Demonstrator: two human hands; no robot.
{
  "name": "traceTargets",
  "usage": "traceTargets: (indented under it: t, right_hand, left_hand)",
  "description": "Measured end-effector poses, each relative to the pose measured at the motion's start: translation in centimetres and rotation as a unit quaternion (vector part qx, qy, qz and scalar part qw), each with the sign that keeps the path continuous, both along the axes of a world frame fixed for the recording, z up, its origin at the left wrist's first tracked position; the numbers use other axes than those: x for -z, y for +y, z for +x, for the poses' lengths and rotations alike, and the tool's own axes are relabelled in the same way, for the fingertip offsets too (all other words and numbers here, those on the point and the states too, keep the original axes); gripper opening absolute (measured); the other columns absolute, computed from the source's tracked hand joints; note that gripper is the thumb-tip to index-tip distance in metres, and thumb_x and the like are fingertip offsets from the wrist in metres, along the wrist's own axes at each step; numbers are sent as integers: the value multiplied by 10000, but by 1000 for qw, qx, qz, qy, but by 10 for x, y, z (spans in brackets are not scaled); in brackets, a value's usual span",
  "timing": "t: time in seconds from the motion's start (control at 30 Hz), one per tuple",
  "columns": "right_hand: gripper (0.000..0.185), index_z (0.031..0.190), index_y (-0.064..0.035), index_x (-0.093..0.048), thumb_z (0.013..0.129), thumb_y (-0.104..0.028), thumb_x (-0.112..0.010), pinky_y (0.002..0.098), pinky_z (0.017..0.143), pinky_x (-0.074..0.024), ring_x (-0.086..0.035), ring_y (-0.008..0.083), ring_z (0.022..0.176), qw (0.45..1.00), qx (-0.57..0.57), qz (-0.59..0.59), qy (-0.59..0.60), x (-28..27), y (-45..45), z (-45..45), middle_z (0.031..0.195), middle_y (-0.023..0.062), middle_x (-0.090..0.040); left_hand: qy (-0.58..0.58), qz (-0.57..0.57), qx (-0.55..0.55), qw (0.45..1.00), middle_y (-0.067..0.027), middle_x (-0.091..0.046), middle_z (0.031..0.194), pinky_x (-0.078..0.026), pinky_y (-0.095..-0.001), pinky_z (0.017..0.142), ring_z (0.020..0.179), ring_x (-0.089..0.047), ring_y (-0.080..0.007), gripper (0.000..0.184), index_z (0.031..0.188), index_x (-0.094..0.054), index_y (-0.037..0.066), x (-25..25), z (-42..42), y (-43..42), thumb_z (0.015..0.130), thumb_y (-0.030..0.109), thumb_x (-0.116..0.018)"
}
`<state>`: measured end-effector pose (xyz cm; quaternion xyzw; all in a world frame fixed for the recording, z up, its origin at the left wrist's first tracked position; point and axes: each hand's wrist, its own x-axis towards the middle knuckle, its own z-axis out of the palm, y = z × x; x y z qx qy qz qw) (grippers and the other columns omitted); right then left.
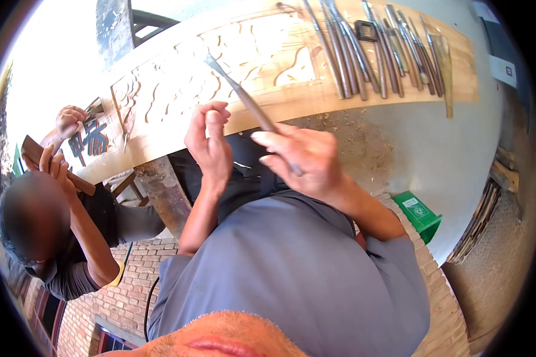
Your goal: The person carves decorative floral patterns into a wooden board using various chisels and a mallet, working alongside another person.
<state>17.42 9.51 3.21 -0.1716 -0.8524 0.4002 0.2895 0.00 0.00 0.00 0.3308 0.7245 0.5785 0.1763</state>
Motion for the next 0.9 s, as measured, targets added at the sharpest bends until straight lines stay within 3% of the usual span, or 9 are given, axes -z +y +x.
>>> traceTargets:
  t: [0.1,0.23,0.33,0.4,0.47,0.5,0.63,0.73,0.9]
  right_hand:
    - [539,1342,-85,-769,834,-160,-932,391,714,-645,-790,281,794,995,-9,56,-79,-30,-8,30,1249,177,-809]
    - [550,1395,-106,-761,866,-158,-899,379,783,-650,-803,265,887,994,-19,82,-65,-2,-19,-1,1233,136,-812]
    - [450,1344,-112,-779,908,-172,-871,349,740,-636,-798,210,854,979,2,167,-115,7,9,23,1155,86,-834]
    - [242,1141,-102,-863,902,-120,-895,354,788,-680,-828,211,897,947,69,236,-208,8,42,49,1130,89,-863]
    - [180,1143,-127,-860,964,-116,-858,248,659,-652,-820,142,803,934,135,223,-244,25,77,83,1082,73,-874]
    - [81,1051,-132,-862,972,-123,-847,222,459,-474,-711,72,597,933,181,249,-185,25,97,88,939,50,-868]
    - [80,1057,-141,-869,1011,-190,-826,231,424,-397,-613,50,500,878,294,252,-281,2,145,125,754,-3,-814]
    - [96,1024,-166,-872,1043,-216,-792,246,408,-356,-533,48,449,870,305,340,-187,3,183,147,647,-37,-739]
    - [149,948,-188,-860,1060,-252,-786,278,411,-324,-475,64,406,906,262,240,-229,8,168,135,549,-66,-647]
  left_hand:
    - [-348,32,8,937,3,-673,869,-453,-243,667,751,-574,-51,293,1177,-741,14,-10,46,16,1195,274,-607]
    - [-376,-6,5,926,47,-640,796,-377,-219,569,642,-510,-17,261,1182,-765,18,-15,-6,10,1171,253,-651]
    - [-109,-105,-74,986,68,-572,734,-318,-245,553,632,-459,-21,241,1178,-814,26,-11,-43,8,1155,215,-665]
    - [90,-222,-124,963,-12,-710,743,-447,-291,549,616,-598,-79,234,1217,-825,20,0,-69,2,1102,200,-731]
    - [253,-295,-132,912,-88,-790,806,-542,-365,592,646,-713,-183,296,1254,-820,16,15,-92,-9,1057,232,-774]
    - [333,-321,-124,878,-121,-817,853,-581,-406,627,679,-762,-244,332,1266,-817,16,18,-100,-12,1035,253,-791]
    - [392,-299,-114,863,-123,-834,978,-610,-469,739,803,-791,-336,327,1273,-828,89,41,-119,-18,1027,298,-778]
    - [391,-316,-116,856,-113,-826,1020,-610,-473,755,839,-789,-336,343,1275,-828,97,51,-125,-21,1037,335,-762]
    - [379,-354,-131,845,-91,-806,1064,-604,-482,797,927,-788,-326,377,1288,-830,111,47,-124,-20,1038,385,-762]
